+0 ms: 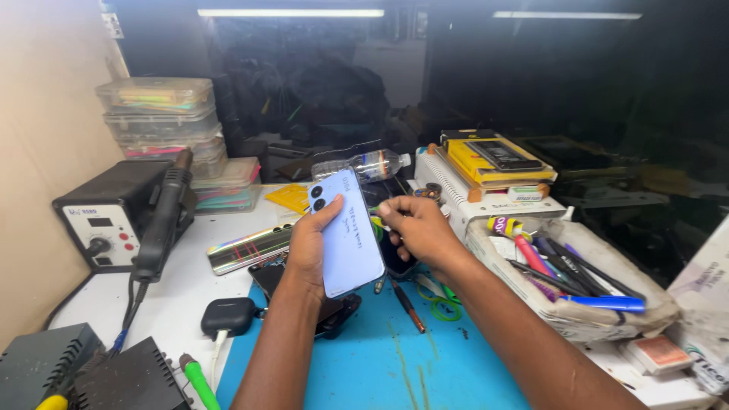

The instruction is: The person applies adhesive to a phone component, handles multiple mobile devices and screens, and installs a battery into a phone chassis using a screwdriver.

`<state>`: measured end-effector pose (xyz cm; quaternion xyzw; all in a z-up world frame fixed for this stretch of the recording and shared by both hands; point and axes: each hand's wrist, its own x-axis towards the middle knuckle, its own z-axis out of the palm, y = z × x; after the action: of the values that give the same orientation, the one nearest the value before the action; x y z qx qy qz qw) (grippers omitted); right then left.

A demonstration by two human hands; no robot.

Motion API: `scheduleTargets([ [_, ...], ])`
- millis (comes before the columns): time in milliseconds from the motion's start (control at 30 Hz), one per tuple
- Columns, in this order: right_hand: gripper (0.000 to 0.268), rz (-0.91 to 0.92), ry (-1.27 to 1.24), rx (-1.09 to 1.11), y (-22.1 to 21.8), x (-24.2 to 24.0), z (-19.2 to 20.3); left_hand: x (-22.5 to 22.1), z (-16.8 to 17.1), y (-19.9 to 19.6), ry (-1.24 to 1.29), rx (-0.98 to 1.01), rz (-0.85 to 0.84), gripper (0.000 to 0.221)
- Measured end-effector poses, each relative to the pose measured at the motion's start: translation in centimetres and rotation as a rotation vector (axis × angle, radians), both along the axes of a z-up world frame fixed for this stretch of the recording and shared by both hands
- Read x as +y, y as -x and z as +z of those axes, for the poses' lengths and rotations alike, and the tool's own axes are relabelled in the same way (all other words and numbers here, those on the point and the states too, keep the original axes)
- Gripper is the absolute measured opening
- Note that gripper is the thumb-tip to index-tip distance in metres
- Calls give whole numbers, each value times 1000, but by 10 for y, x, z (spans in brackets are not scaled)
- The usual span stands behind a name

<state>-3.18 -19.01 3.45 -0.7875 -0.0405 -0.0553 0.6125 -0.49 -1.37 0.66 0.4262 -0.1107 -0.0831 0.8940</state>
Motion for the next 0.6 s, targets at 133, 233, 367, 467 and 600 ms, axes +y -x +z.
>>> scheduleTargets([
  [133, 22, 125, -121, 48, -10, -18, -15, -3, 3, 3, -83, 74, -135, 35],
  [233, 24, 167, -155, 34, -9, -24, -21, -10, 4, 14, -221, 38, -171, 34],
  [367, 21, 152, -98, 41, -11, -23, -24, -16, 9, 24, -315, 41, -243, 37],
  [467, 26, 117, -152, 32, -16, -27, -25, -17, 11, 27, -325, 15, -233, 36],
  [600, 17, 167, -173, 23, -18, -32, -24, -16, 13, 28, -301, -18, -120, 33],
])
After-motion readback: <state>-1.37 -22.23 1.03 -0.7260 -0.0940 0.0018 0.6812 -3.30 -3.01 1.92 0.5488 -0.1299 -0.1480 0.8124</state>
